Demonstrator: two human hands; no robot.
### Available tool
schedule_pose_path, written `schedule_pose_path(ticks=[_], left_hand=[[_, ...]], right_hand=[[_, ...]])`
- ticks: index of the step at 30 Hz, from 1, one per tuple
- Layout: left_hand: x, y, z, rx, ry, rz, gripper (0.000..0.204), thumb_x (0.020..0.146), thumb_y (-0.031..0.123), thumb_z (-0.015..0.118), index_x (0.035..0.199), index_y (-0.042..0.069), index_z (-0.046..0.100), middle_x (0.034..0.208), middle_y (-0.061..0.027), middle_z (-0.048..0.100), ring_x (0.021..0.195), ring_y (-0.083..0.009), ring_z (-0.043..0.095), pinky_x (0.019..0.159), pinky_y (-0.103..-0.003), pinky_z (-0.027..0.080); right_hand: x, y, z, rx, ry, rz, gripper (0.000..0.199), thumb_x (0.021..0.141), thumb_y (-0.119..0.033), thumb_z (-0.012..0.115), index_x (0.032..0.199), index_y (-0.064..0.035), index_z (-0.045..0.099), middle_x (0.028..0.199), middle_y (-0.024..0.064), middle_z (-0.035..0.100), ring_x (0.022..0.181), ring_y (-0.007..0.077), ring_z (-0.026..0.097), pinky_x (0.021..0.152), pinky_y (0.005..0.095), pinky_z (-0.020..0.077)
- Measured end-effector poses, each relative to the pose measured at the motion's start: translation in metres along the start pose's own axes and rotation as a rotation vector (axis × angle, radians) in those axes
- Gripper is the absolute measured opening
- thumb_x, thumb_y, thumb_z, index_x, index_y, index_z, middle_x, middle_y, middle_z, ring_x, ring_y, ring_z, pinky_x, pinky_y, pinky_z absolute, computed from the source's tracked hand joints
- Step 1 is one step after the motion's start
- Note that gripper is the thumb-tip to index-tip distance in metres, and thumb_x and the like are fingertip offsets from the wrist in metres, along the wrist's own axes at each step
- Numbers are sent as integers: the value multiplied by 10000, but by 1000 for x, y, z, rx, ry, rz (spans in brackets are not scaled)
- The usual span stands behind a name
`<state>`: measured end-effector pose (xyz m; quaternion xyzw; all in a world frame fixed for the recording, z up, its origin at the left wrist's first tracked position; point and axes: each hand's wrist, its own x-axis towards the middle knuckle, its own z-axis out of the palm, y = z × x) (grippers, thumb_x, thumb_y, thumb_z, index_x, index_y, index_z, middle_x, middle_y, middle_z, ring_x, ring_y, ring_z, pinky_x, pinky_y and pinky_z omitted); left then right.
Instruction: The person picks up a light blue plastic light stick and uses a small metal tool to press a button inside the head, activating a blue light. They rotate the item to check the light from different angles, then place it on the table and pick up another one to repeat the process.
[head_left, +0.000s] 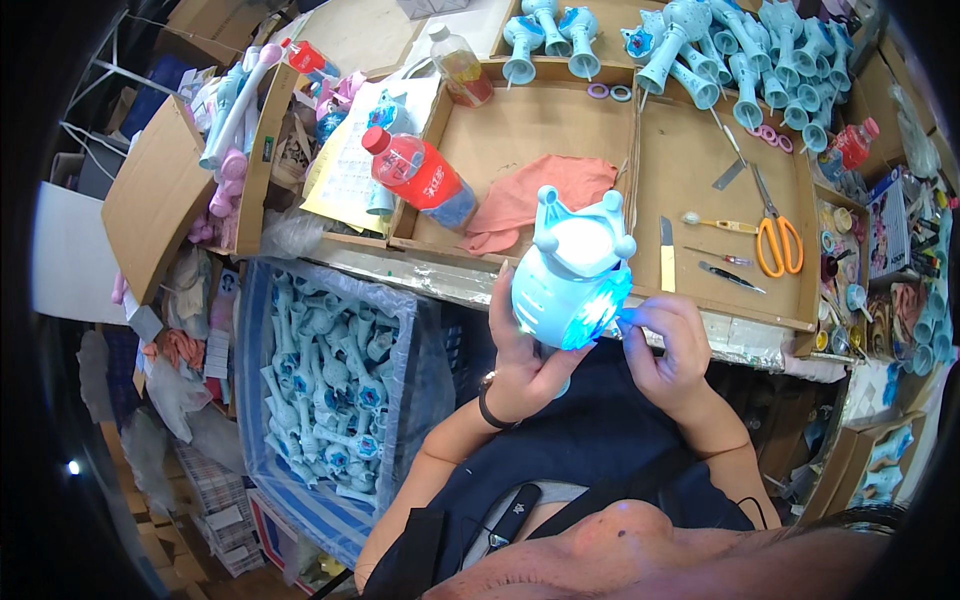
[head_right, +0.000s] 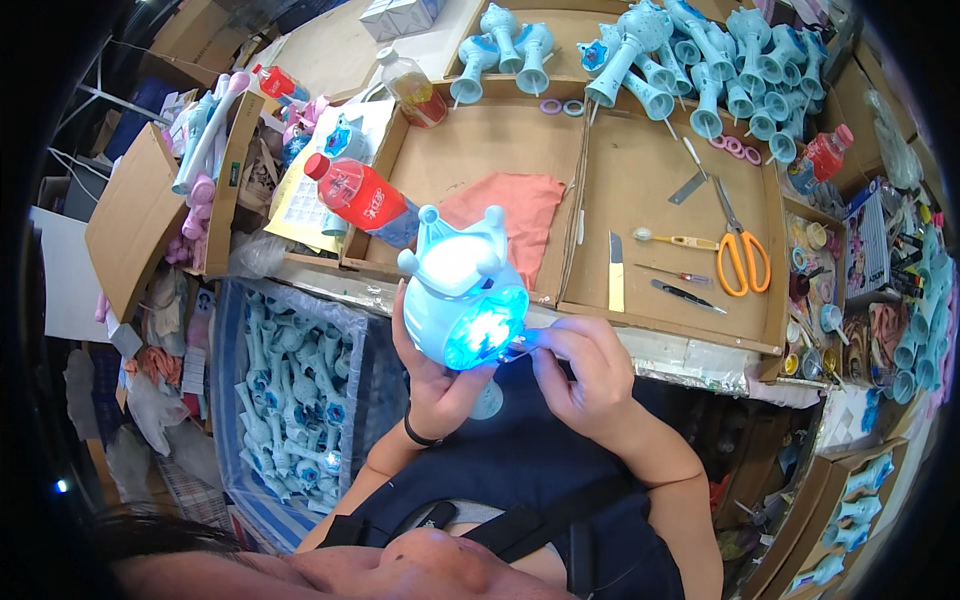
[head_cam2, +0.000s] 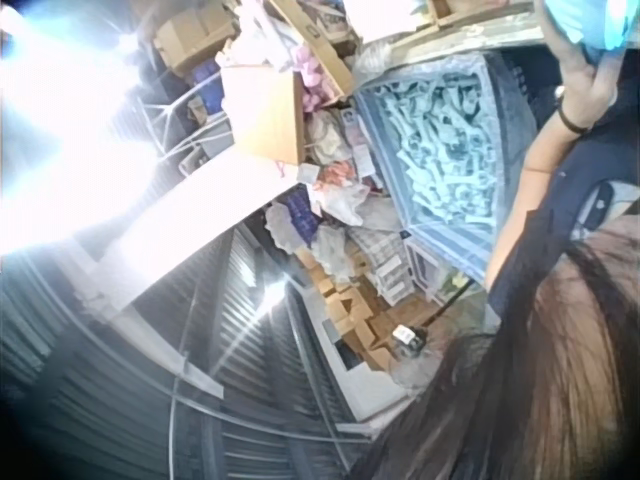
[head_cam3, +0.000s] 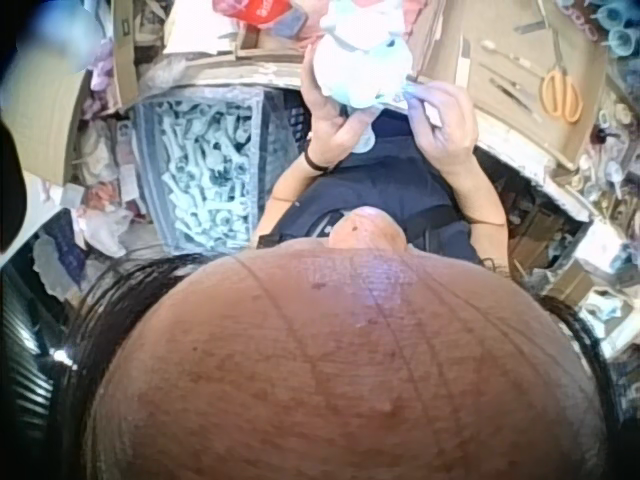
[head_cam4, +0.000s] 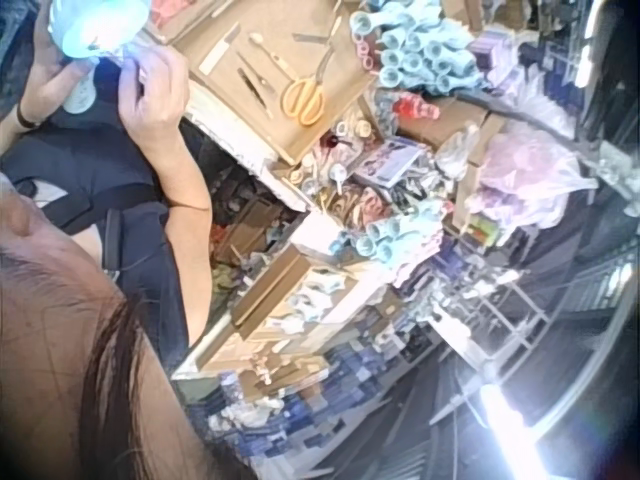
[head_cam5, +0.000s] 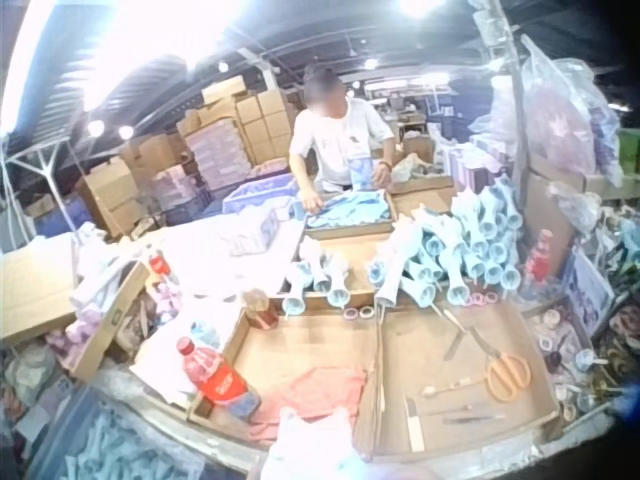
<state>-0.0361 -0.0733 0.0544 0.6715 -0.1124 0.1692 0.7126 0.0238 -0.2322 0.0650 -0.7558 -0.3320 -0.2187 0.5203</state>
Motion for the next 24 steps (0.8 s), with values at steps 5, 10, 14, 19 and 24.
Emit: schedule_pose_path(ticks=[5, 10, 14, 19, 24], left_hand=[[-1, 2, -5, 127, -57, 29, 925, 769, -77, 601, 1409, 65, -51, 1358, -204, 291, 1212, -287, 431, 975, -391, 374], [-6, 4, -8, 108, -80, 12, 944, 750, -50, 635, 1405, 67, -35, 1356, -217, 282, 1231, -312, 409, 983, -420, 370], [-13, 5, -14, 192, -124, -52, 1045, 719, 85, 736, 1394, 82, -61, 1363, -225, 253, 1241, -331, 389, 983, -436, 368], [-20, 5, -16, 45, -142, -149, 1111, 683, 163, 783, 1392, 87, -69, 1374, -219, 235, 1252, -332, 372, 995, -441, 351], [-21, 11, -11, -107, -120, -207, 1157, 654, 213, 813, 1394, 88, -68, 1385, -211, 220, 1265, -331, 354, 1010, -445, 330]], right_hand=[[-3, 1, 1, 8, -17, 18, 235, 658, 73, 680, 869, -2, 610, 796, 122, 577, 659, 237, 592, 561, 288, 488], [-4, 0, -2, 35, -45, -21, 262, 650, 73, 678, 893, -6, 621, 801, 120, 581, 666, 232, 589, 568, 285, 489], [-3, -2, -4, 69, -55, -74, 298, 620, 67, 682, 901, -13, 627, 806, 109, 584, 679, 227, 592, 568, 287, 492], [-5, -3, -9, 21, -86, -146, 348, 579, 61, 684, 913, -24, 631, 812, 90, 581, 689, 233, 594, 583, 300, 502], [-6, -5, -14, -51, -123, -207, 378, 574, 62, 685, 937, -25, 628, 847, 83, 565, 708, 235, 598, 598, 304, 508]])
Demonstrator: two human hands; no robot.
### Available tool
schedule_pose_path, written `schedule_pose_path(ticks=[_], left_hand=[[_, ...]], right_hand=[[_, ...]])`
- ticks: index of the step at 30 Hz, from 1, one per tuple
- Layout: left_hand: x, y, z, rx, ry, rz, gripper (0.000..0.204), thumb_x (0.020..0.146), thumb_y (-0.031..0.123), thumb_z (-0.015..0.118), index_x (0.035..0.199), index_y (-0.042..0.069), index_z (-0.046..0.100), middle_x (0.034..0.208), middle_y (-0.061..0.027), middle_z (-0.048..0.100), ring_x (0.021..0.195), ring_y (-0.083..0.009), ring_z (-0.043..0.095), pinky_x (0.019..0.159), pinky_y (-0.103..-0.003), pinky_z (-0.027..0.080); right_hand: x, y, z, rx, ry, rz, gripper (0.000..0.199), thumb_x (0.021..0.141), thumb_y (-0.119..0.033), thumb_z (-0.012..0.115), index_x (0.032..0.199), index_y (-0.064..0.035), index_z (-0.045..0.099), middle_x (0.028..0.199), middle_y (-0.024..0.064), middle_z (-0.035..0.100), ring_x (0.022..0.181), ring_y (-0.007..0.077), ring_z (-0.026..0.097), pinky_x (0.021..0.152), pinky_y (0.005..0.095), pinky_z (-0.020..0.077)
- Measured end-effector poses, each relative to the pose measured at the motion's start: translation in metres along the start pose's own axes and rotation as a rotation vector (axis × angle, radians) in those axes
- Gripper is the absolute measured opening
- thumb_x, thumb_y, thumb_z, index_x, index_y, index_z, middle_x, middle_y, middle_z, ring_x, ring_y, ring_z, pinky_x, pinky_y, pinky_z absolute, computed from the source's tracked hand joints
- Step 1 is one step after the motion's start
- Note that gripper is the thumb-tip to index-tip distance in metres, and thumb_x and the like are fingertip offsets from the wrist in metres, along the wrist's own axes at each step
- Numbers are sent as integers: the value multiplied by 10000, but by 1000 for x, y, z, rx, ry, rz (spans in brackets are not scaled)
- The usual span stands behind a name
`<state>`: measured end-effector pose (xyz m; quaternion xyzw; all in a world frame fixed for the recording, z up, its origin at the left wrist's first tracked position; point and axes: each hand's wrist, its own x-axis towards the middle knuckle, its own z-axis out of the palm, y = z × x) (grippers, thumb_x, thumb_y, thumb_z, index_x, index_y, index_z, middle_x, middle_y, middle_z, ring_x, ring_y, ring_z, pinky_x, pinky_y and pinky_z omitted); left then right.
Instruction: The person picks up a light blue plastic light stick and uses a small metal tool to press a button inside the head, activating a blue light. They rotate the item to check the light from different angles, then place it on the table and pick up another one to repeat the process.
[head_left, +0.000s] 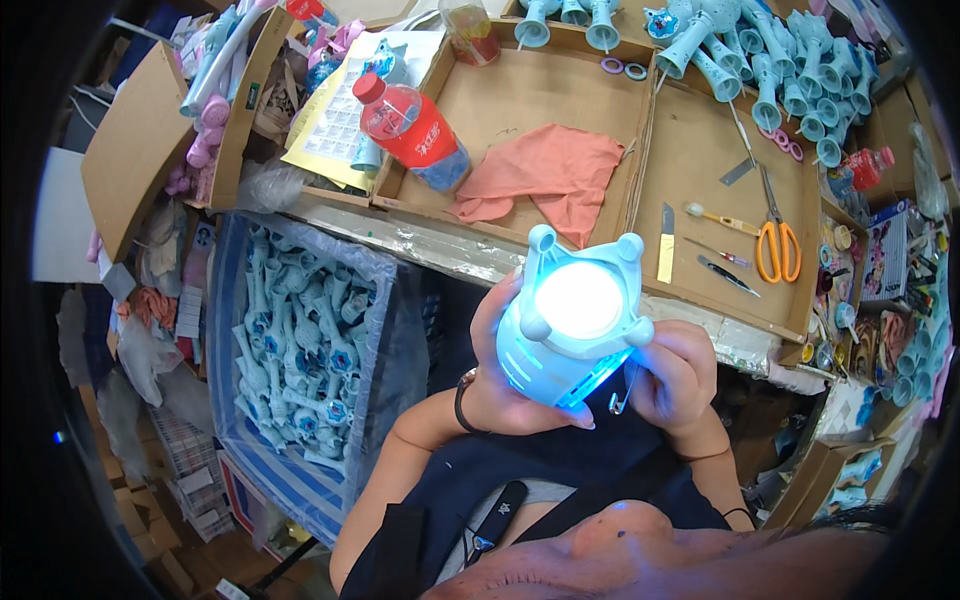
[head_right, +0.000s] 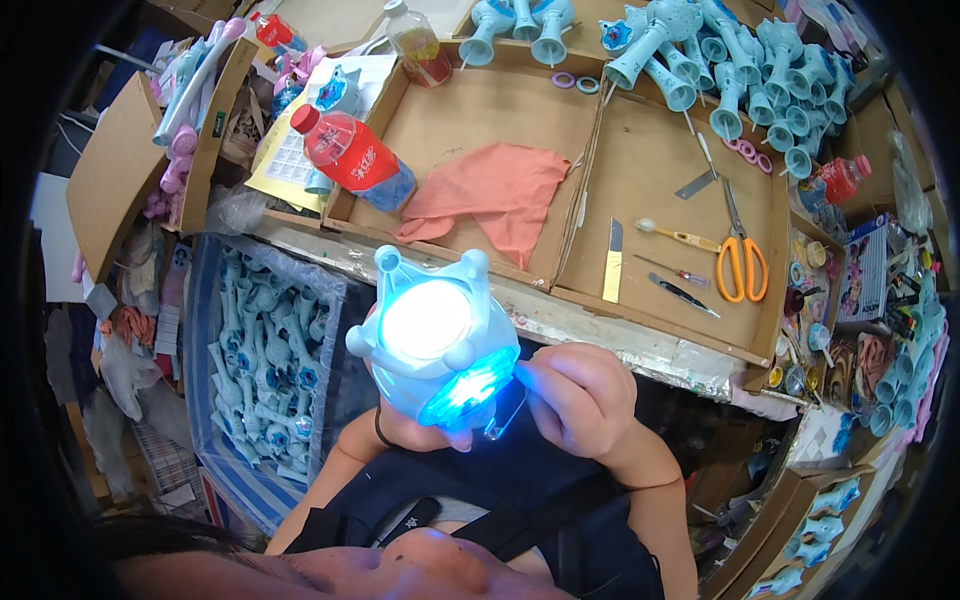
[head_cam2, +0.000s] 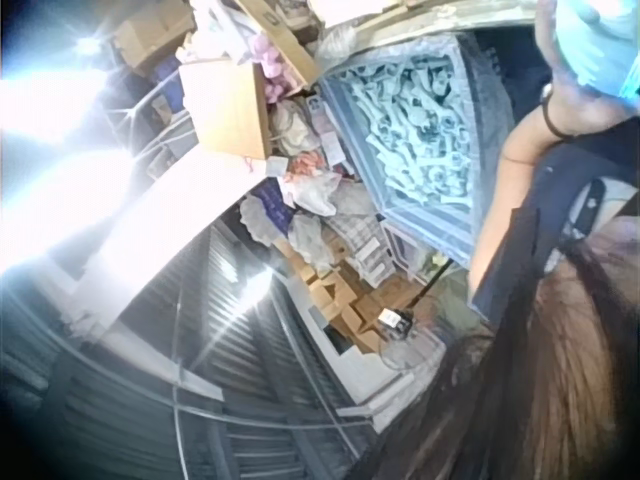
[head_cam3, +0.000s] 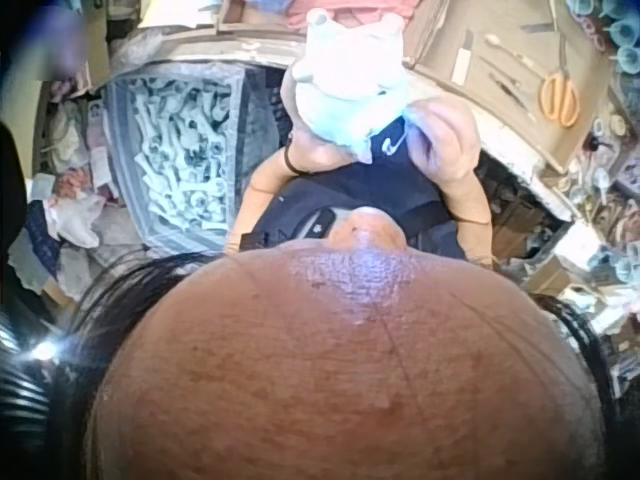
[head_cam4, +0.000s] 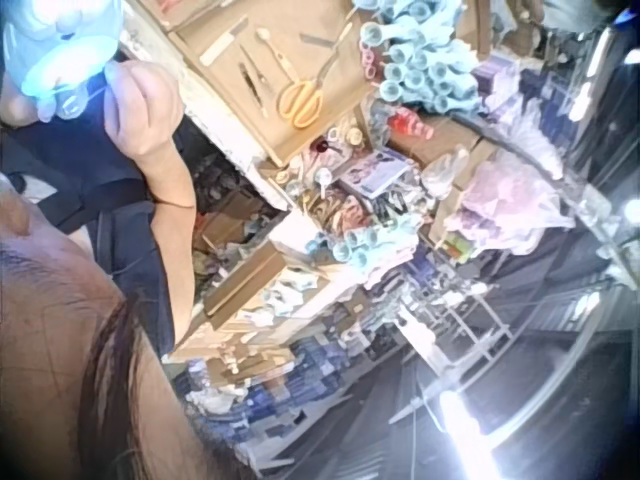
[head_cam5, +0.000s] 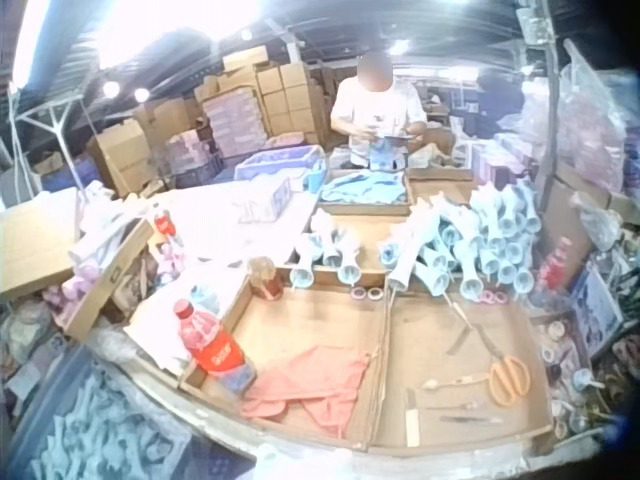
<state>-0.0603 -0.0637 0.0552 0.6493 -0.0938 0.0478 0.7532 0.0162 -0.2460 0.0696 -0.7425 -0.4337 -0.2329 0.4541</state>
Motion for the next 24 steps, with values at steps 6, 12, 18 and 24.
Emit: schedule_pose_path(ticks=[6, 12, 18, 24], left_hand=[[5, 8, 2, -3, -63, 24, 1203, 625, 259, 843, 1395, 89, -64, 1399, -202, 203, 1280, -327, 335, 1025, -447, 309], [6, 11, 1, 169, -59, 157, 1206, 620, 236, 847, 1397, 87, -63, 1408, -198, 193, 1287, -317, 330, 1026, -437, 310], [7, 10, 2, 86, -71, 120, 1217, 617, 214, 849, 1400, 91, -74, 1413, -197, 192, 1290, -313, 327, 1029, -428, 305], [9, 15, 1, 144, -88, 119, 1218, 622, 217, 846, 1399, 93, -83, 1414, -199, 193, 1290, -313, 327, 1029, -424, 305]], right_hand=[[1, -4, -7, -30, -23, -32, 360, 579, 58, 698, 925, -15, 631, 845, 82, 557, 707, 226, 601, 594, 289, 514], [4, -10, -12, -78, -51, -9, 369, 579, 44, 720, 933, -10, 633, 841, 80, 552, 696, 220, 601, 598, 280, 522], [4, -9, -13, -13, -77, 34, 362, 599, 58, 704, 944, -18, 623, 855, 87, 551, 704, 227, 605, 591, 291, 513], [3, -10, -10, 55, -71, 110, 351, 613, 70, 686, 942, -22, 606, 843, 89, 546, 705, 231, 607, 593, 293, 499]])
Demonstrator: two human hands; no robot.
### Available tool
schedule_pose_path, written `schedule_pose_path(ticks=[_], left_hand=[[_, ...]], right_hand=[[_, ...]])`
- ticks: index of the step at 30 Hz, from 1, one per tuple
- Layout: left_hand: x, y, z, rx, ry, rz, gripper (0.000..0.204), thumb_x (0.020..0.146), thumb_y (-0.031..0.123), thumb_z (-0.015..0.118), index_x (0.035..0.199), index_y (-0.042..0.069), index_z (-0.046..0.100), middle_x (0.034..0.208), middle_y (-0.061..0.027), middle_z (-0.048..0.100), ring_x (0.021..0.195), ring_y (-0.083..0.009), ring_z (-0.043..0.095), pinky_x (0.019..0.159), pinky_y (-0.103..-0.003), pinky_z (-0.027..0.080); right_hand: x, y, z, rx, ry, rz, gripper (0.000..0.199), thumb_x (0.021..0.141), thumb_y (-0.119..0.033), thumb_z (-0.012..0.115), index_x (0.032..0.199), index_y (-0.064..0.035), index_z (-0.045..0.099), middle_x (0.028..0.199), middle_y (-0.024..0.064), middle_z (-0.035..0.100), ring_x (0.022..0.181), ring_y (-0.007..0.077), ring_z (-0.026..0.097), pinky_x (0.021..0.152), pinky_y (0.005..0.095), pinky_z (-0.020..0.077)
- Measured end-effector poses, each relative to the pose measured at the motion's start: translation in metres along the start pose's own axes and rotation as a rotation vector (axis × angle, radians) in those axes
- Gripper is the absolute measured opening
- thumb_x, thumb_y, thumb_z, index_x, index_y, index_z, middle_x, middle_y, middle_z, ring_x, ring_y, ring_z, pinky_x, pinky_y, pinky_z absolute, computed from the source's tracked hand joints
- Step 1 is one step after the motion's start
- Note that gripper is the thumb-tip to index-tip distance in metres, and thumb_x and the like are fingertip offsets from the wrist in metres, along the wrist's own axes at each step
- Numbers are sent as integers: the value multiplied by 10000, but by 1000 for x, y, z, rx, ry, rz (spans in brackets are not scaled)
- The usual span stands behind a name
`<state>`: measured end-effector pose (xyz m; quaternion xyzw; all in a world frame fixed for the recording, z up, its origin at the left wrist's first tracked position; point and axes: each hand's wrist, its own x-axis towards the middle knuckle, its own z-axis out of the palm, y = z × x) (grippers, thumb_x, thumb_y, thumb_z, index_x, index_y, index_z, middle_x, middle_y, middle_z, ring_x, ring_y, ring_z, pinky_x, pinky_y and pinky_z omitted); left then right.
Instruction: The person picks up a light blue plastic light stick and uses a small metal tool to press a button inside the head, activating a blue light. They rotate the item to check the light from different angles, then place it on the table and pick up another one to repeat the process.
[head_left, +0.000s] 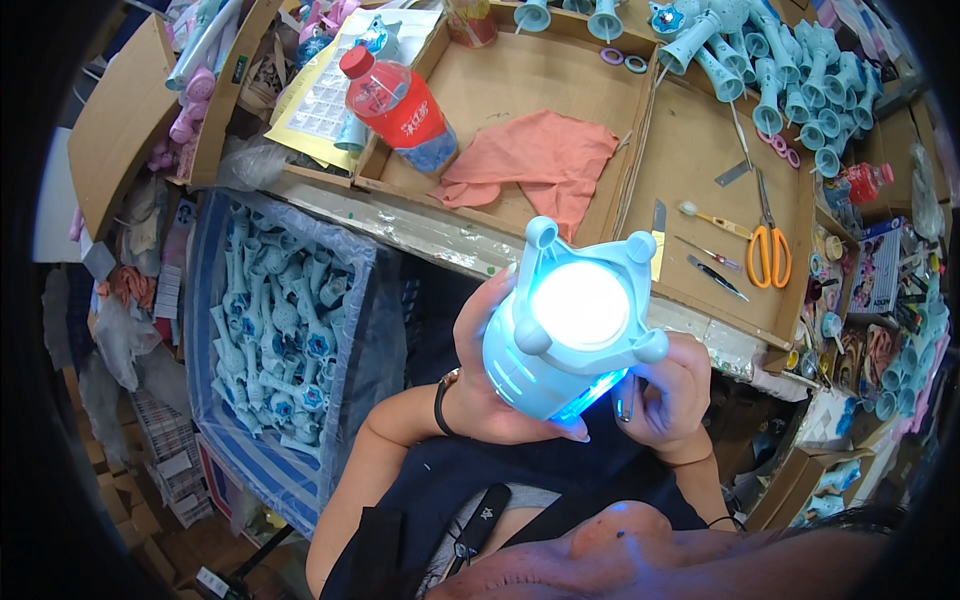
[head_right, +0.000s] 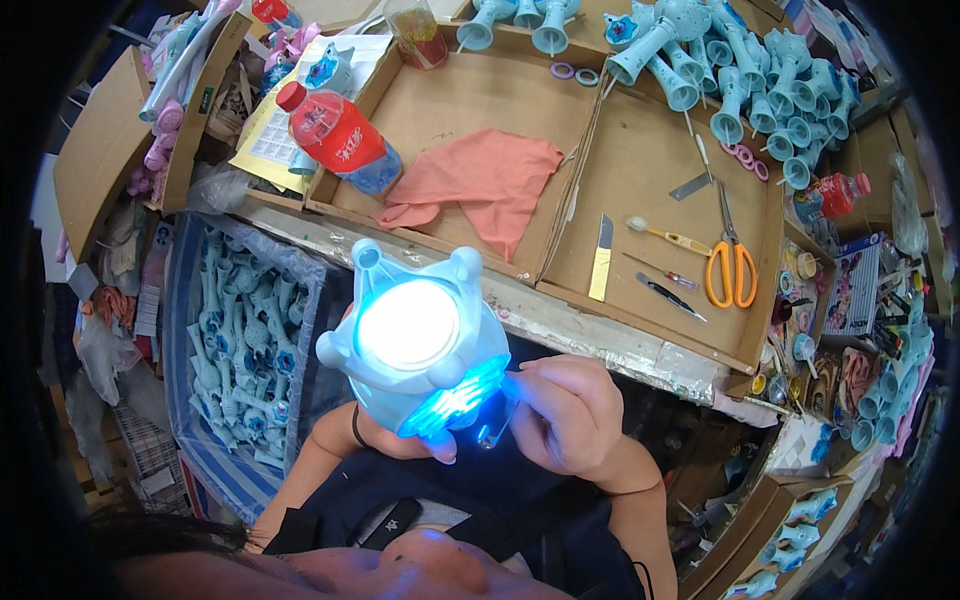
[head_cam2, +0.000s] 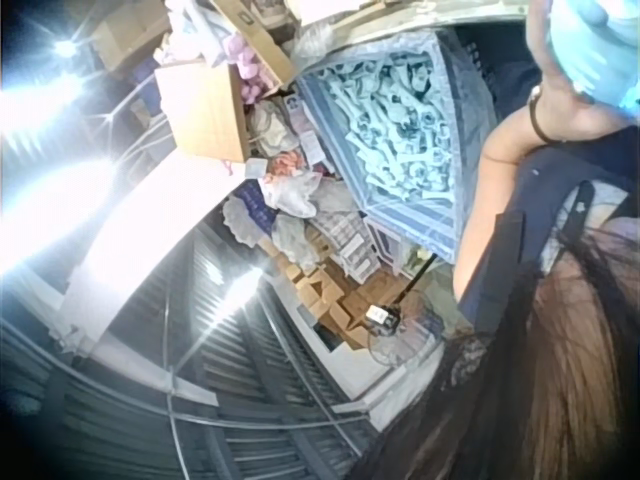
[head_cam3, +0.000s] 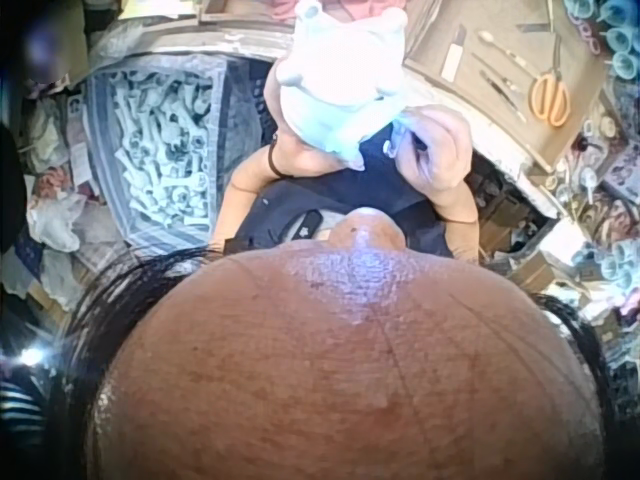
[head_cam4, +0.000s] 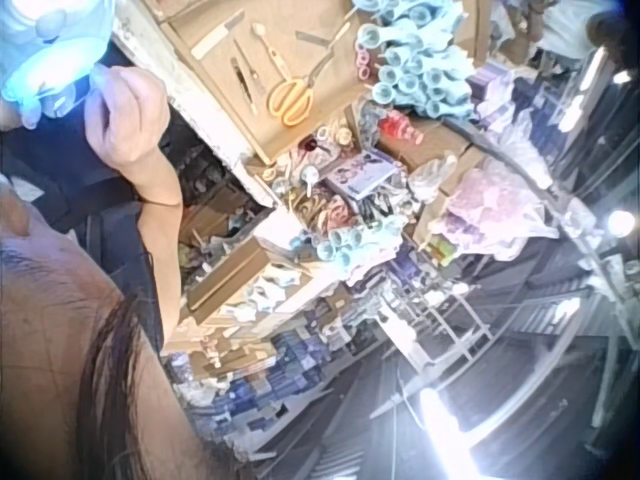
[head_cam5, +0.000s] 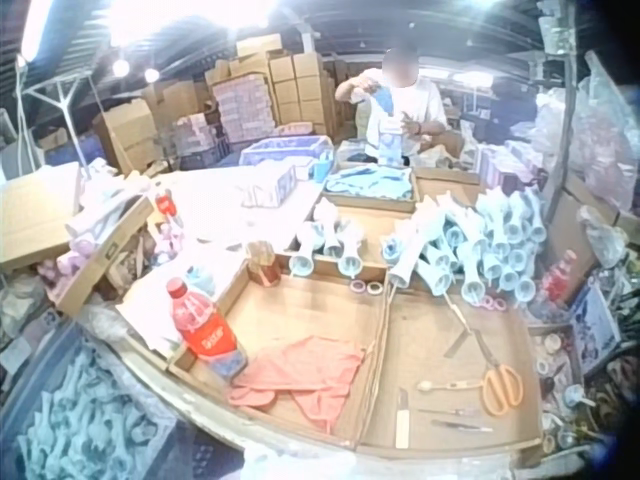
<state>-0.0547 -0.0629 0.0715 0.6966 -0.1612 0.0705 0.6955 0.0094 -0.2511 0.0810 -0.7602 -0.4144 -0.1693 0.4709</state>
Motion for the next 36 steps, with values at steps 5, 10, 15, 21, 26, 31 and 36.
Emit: schedule_pose_path(ticks=[5, 10, 15, 21, 26, 31, 36], left_hand=[[-2, -1, 2, 10, 39, 2, 1207, 628, 210, 841, 1397, 90, -81, 1405, -200, 205, 1286, -317, 332, 1026, -428, 310], [-3, -5, 14, -332, 139, -270, 1153, 663, 141, 809, 1392, 102, -83, 1383, -206, 230, 1271, -328, 352, 1013, -448, 330], [6, -3, 7, 98, 79, 42, 1076, 704, 21, 739, 1390, 118, -83, 1361, -215, 261, 1264, -333, 366, 1001, -459, 356], [17, -11, 9, 23, 161, 24, 1052, 706, -40, 700, 1396, 117, -78, 1333, -199, 321, 1230, -307, 410, 977, -429, 387], [13, -18, 8, -45, 213, -67, 1034, 709, -52, 687, 1404, 114, -60, 1334, -171, 328, 1207, -269, 428, 971, -397, 390], [10, -20, 9, -356, 279, -164, 1022, 716, -56, 681, 1406, 114, -53, 1341, -157, 313, 1205, -250, 425, 974, -385, 386], [12, -19, 7, -231, 266, -212, 1012, 718, -75, 660, 1408, 122, -55, 1342, -149, 308, 1209, -233, 415, 970, -377, 389]], right_hand=[[-1, 0, 2, -27, 26, -35, 342, 614, 65, 690, 935, -17, 606, 844, 93, 547, 715, 235, 604, 594, 291, 494], [-1, 1, 2, -17, 12, 10, 327, 616, 66, 689, 923, -12, 606, 841, 104, 553, 695, 239, 594, 584, 298, 492], [-1, 4, 10, 24, 74, 74, 300, 635, 84, 668, 912, -12, 603, 823, 115, 562, 680, 244, 580, 583, 297, 483], [1, 9, 17, 127, 98, 178, 248, 675, 85, 657, 896, -16, 606, 812, 116, 563, 674, 235, 570, 591, 284, 471], [4, 13, 22, 197, 118, 210, 209, 700, 90, 645, 880, -9, 605, 813, 112, 565, 700, 225, 570, 606, 275, 468], [4, 15, 28, 238, 132, 246, 192, 710, 80, 648, 878, -1, 604, 814, 109, 565, 716, 221, 571, 613, 270, 469], [3, 20, 33, 249, 131, 263, 179, 722, 69, 649, 881, 4, 600, 837, 112, 567, 702, 194, 574, 622, 260, 469]])
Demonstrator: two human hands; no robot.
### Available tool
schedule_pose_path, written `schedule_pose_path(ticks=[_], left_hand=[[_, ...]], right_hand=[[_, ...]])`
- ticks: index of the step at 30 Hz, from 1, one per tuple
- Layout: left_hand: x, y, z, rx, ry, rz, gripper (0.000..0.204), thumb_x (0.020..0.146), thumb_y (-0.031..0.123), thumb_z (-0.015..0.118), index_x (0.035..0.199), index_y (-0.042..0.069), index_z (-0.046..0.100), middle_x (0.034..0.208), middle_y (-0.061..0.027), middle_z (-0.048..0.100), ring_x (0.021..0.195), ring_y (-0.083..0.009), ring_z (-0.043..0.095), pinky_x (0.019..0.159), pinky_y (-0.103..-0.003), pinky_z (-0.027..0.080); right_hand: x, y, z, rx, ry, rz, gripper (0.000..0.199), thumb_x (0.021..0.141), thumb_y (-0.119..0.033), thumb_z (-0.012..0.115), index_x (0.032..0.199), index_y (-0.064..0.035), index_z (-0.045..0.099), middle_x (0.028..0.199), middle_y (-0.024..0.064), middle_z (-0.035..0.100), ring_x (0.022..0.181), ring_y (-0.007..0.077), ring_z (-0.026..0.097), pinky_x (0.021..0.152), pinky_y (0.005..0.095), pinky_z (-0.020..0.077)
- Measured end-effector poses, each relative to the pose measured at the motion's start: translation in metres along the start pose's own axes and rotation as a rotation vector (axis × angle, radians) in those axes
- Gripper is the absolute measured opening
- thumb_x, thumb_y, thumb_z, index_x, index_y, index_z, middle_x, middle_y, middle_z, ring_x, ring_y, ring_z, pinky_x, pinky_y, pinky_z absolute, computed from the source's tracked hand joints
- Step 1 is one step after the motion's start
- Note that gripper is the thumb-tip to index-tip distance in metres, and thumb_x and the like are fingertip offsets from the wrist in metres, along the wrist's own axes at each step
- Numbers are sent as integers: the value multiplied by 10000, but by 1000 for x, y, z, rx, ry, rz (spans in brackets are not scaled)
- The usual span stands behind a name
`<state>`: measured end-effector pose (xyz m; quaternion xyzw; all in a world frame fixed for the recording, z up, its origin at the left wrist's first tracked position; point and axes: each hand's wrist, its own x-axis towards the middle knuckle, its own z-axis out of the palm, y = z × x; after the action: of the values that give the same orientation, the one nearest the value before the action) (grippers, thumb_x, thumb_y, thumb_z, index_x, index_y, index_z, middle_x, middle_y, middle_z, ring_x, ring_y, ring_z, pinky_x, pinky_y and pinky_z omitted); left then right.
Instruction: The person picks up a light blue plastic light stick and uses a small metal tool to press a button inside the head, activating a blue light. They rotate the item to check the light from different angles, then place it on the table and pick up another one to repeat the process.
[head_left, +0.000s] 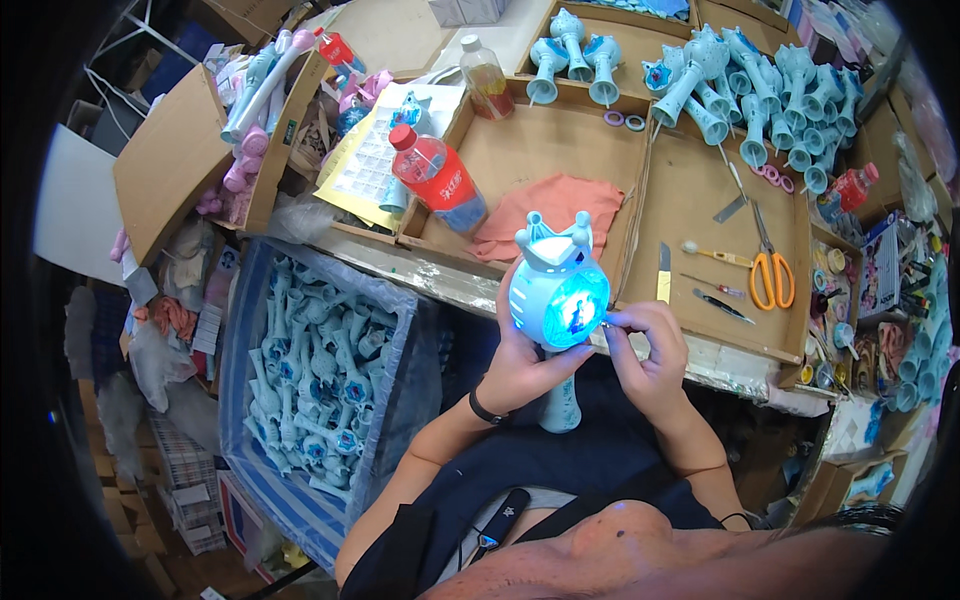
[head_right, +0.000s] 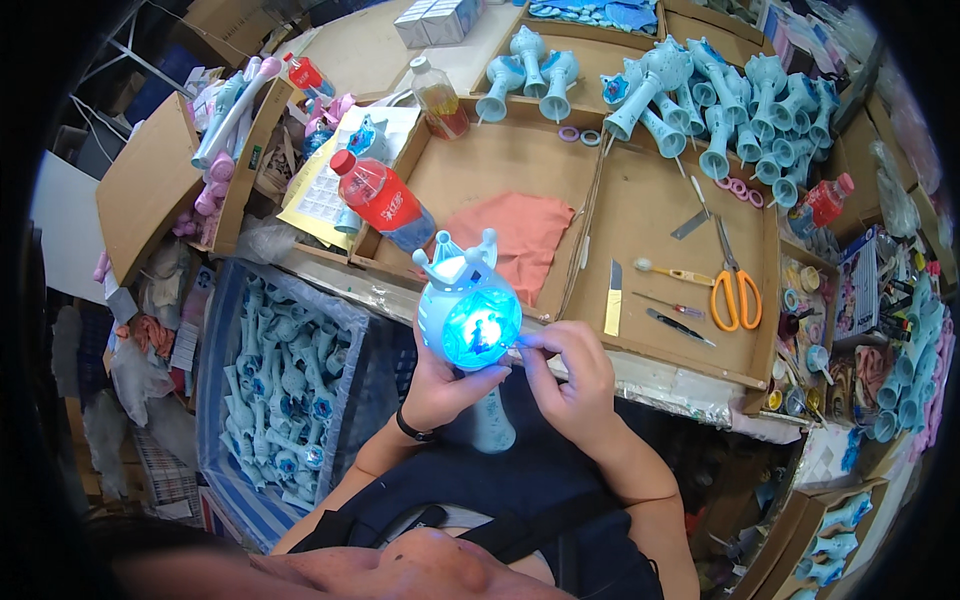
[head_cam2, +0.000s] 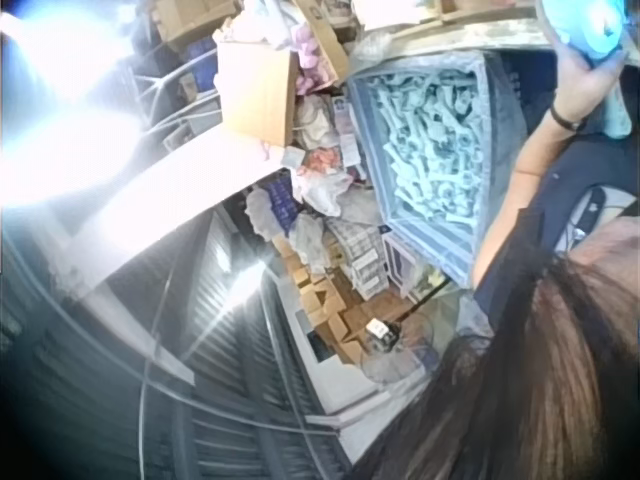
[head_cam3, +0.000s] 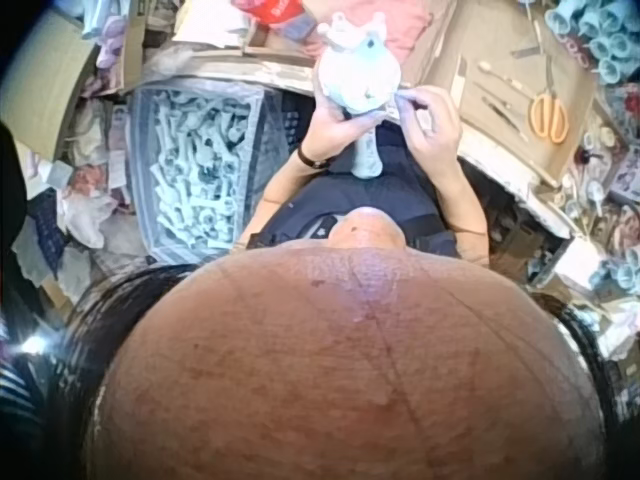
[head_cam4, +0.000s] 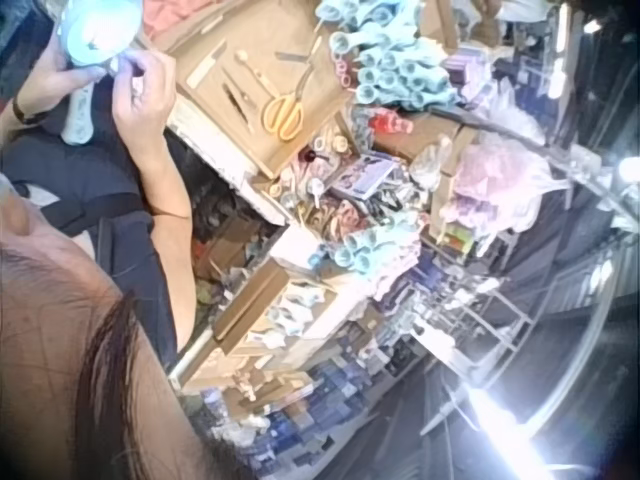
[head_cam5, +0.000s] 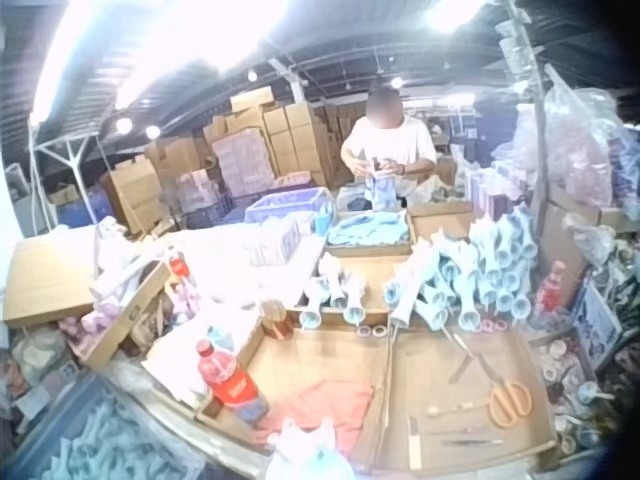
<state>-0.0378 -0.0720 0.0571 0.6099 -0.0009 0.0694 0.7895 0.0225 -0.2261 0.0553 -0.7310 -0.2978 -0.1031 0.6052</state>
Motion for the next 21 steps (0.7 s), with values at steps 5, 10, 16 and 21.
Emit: schedule_pose_path(ticks=[5, 10, 16, 21], left_hand=[[-3, 2, 7, 112, 10, 108, 1006, 717, -80, 644, 1409, 148, -49, 1339, -141, 307, 1190, -222, 429, 955, -366, 401], [-13, 4, 17, -96, -56, 122, 984, 747, 117, 710, 1395, 154, -31, 1340, -143, 290, 1219, -248, 386, 971, -399, 373], [-18, 3, 48, 293, -123, 225, 1055, 701, 129, 774, 1382, 130, -31, 1334, -164, 280, 1217, -268, 386, 970, -428, 371], [-10, 1, 87, 304, -146, 226, 1053, 672, 79, 789, 1395, 83, 23, 1324, -147, 292, 1220, -234, 377, 968, -378, 367]], right_hand=[[-2, 5, -1, 80, -15, 68, 126, 760, 46, 619, 873, 4, 580, 840, 92, 559, 718, 158, 544, 645, 248, 449], [-11, 11, -14, 104, 0, -10, 153, 749, 68, 614, 887, 4, 598, 834, 112, 576, 709, 198, 581, 634, 267, 470], [-26, 24, -41, 185, 23, -1, 148, 748, 70, 606, 882, 9, 593, 828, 114, 579, 714, 203, 580, 648, 275, 470], [-38, 35, -67, 286, 61, 72, 140, 748, 64, 596, 878, 15, 588, 827, 116, 580, 713, 199, 575, 650, 265, 465]])
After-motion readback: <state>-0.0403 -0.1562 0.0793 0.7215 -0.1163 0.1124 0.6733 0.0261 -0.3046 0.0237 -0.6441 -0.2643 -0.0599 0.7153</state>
